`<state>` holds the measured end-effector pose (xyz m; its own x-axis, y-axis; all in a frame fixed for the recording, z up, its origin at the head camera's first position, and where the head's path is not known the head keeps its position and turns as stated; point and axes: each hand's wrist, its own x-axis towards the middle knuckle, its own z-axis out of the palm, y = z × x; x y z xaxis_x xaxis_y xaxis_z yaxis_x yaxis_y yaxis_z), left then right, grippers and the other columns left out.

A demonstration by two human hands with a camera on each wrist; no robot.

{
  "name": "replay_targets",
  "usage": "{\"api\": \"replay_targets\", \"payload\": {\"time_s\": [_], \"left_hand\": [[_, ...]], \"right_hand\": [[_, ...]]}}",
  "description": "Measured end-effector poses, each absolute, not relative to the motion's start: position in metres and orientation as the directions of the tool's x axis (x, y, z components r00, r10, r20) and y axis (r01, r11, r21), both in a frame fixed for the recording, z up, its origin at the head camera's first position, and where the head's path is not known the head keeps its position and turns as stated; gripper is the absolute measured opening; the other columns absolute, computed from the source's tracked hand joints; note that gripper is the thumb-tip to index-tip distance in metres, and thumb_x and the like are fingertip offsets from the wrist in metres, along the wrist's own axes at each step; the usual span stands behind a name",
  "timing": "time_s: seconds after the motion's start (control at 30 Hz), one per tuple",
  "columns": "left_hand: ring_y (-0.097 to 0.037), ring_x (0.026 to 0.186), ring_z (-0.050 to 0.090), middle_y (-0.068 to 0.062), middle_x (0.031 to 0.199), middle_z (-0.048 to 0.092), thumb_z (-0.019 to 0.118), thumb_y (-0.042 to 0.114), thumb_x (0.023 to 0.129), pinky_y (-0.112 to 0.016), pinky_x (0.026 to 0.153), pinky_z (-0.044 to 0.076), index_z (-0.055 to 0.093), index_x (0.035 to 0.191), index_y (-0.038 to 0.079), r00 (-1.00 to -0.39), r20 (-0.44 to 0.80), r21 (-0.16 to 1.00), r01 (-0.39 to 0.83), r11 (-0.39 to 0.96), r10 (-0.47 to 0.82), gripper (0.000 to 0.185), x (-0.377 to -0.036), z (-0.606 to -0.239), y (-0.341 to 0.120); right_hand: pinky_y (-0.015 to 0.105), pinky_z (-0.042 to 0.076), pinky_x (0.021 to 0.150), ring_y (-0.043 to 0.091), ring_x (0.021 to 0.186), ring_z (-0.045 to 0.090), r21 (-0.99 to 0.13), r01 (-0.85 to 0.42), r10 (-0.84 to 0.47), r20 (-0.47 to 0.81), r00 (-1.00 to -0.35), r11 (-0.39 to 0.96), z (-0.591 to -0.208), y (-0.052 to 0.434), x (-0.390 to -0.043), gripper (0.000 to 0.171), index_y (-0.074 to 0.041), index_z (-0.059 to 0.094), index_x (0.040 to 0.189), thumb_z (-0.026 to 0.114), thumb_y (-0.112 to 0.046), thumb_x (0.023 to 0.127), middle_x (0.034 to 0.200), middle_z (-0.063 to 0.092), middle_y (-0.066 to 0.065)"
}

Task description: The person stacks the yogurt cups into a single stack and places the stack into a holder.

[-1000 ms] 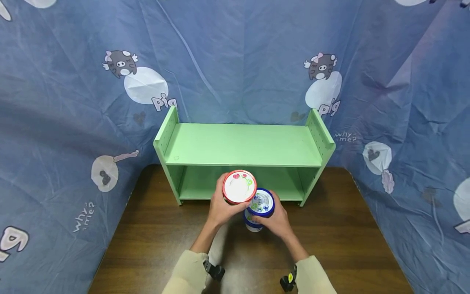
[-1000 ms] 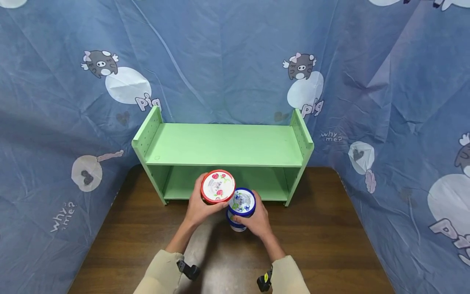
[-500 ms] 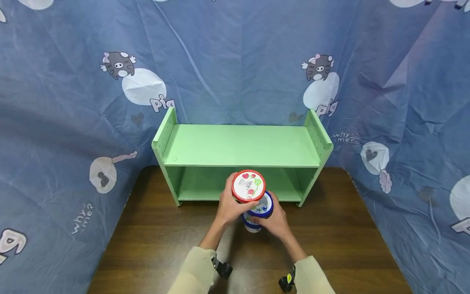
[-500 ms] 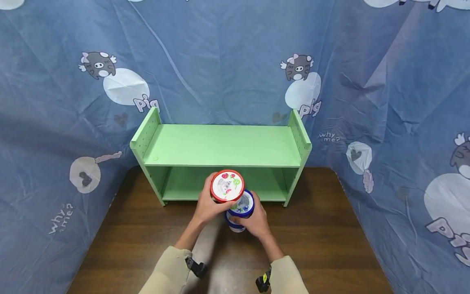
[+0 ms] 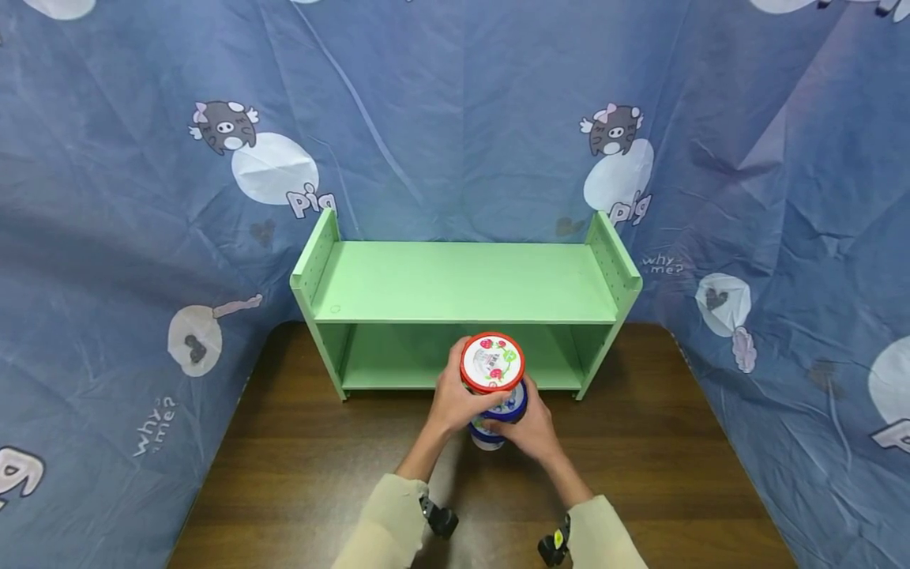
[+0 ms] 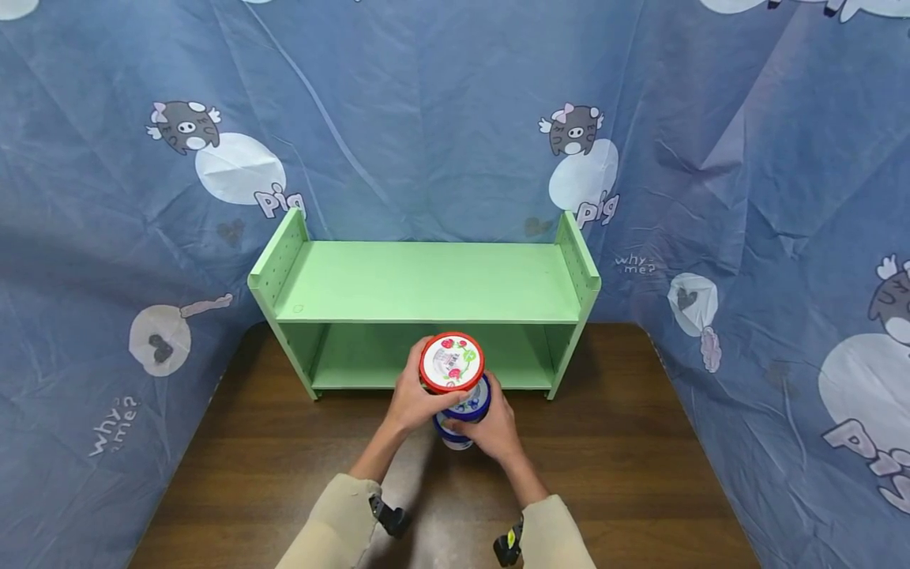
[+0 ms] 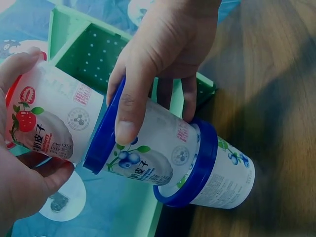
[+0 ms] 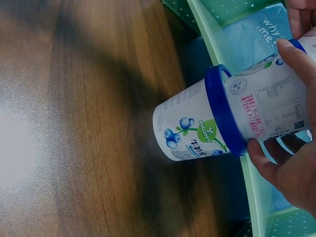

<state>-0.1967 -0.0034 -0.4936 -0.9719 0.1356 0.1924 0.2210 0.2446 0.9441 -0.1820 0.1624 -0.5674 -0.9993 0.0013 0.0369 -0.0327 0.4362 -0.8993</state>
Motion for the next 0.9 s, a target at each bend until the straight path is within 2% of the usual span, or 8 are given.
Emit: {"api": "replay_targets", "payload": {"time_s": [0.37,0.9], "left_hand": [[-0.026,0.116,0.059,-0.011,0.129,0.060,0.089,0.031,0.063,-0.048,0.099,0.047,0.030,0.148,0.020,-0.979,0.157,0.941,0.189,0.281,0.132,0.104,-0.1973,-0.4951,0.0022],[-0.025,0.119,0.057,-0.009,0.132,0.057,0.087,0.035,0.066,-0.049,0.098,0.047,0.026,0.149,0.023,-0.975,0.114,0.930,0.172,0.326,0.189,0.104,-0.2005,-0.4917,0.0031]], "right_hand": [[0.055,0.048,0.099,0.034,0.123,0.056,-0.907,-0.017,0.006,0.022,-1.000,0.421,-0.5689,0.1612,-0.1821,0.108,-0.020,0.026,0.149,0.090,-0.032,0.063,0.137,0.053,0.015],[0.054,0.047,0.100,0.033,0.122,0.056,-0.905,-0.020,0.007,0.026,-1.000,0.426,-0.5680,0.1616,-0.1819,0.103,-0.019,0.030,0.146,0.090,-0.032,0.063,0.135,0.055,0.015]]}}
